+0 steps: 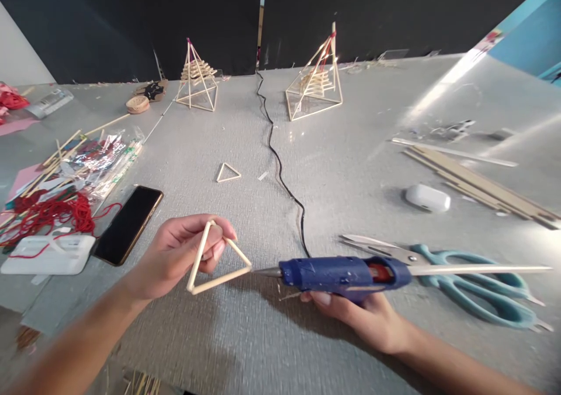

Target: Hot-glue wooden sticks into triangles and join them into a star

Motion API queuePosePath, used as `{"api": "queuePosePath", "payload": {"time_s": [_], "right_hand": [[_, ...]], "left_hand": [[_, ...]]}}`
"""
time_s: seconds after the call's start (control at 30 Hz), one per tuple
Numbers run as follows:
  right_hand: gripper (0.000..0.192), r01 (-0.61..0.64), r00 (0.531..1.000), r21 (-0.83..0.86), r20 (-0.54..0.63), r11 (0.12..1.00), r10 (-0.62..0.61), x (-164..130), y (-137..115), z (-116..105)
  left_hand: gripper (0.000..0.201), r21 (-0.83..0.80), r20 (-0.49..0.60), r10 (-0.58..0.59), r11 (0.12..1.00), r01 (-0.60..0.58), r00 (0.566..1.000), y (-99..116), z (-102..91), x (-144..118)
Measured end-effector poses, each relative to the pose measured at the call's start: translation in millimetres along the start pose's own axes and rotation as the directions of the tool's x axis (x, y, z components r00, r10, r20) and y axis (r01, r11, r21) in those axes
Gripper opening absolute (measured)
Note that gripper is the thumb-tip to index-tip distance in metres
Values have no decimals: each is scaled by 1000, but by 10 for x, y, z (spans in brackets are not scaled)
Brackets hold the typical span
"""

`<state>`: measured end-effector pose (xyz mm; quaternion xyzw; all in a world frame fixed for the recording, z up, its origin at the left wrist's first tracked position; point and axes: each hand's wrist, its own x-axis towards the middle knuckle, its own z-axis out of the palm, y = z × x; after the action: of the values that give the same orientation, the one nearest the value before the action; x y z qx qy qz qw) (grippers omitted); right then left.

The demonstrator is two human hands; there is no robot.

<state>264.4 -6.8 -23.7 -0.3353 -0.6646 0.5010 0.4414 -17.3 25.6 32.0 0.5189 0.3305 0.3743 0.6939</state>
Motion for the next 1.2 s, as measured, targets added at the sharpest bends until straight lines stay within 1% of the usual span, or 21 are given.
{"api": "queuePosePath", "payload": {"time_s": [0.07, 0.17, 0.23, 0.3, 0.43, 0.57, 0.73, 0.83, 1.0, 1.07, 1.2], "right_hand": [[13, -51, 998, 22, -27, 998, 51, -26, 37, -1], [25, -102, 993, 57, -61, 993, 105, -54, 87, 6], [27, -123, 991, 68, -42, 990, 126, -55, 94, 14], [23, -131, 991, 72, 2, 989, 132, -38, 78, 20], [16, -79, 995, 37, 66, 996, 77, 13, 31, 22], [16, -52, 993, -8, 105, 999, 53, 33, 13, 15], [15, -44, 996, 7, 80, 999, 43, 15, 25, 10], [16, -37, 996, -1, 81, 999, 37, 7, 33, -5], [17, 11, 985, -9, 175, 1000, -9, -7, 46, -37], [15, 7, 990, 0, 142, 1000, -6, -23, 60, -34], [23, -44, 999, 17, -1, 999, 44, -59, 101, -1]], "left_hand": [[20, 6, -7, 1, 1000, -1, 1000, 3, 1, -1], [21, 35, 2, -17, 999, 17, 1000, 1, 1, -13], [21, 48, 11, -30, 998, 30, 999, -3, 4, -22], [21, 53, 19, -43, 998, 42, 999, -7, 9, -28], [22, 59, 35, -52, 997, 50, 998, -15, 11, -34], [21, 47, 37, -42, 998, 40, 998, -22, -3, -34], [22, 9, 27, -6, 1000, 6, 1000, -17, 8, -15], [23, -13, 15, -5, 1000, 5, 1000, -5, 28, -5], [29, -25, -19, -17, 1000, 17, 1000, 14, 39, 0], [32, -31, -29, -20, 999, 19, 999, 14, 37, -1], [33, -44, -35, -28, 999, 26, 999, -6, 32, -3]]}}
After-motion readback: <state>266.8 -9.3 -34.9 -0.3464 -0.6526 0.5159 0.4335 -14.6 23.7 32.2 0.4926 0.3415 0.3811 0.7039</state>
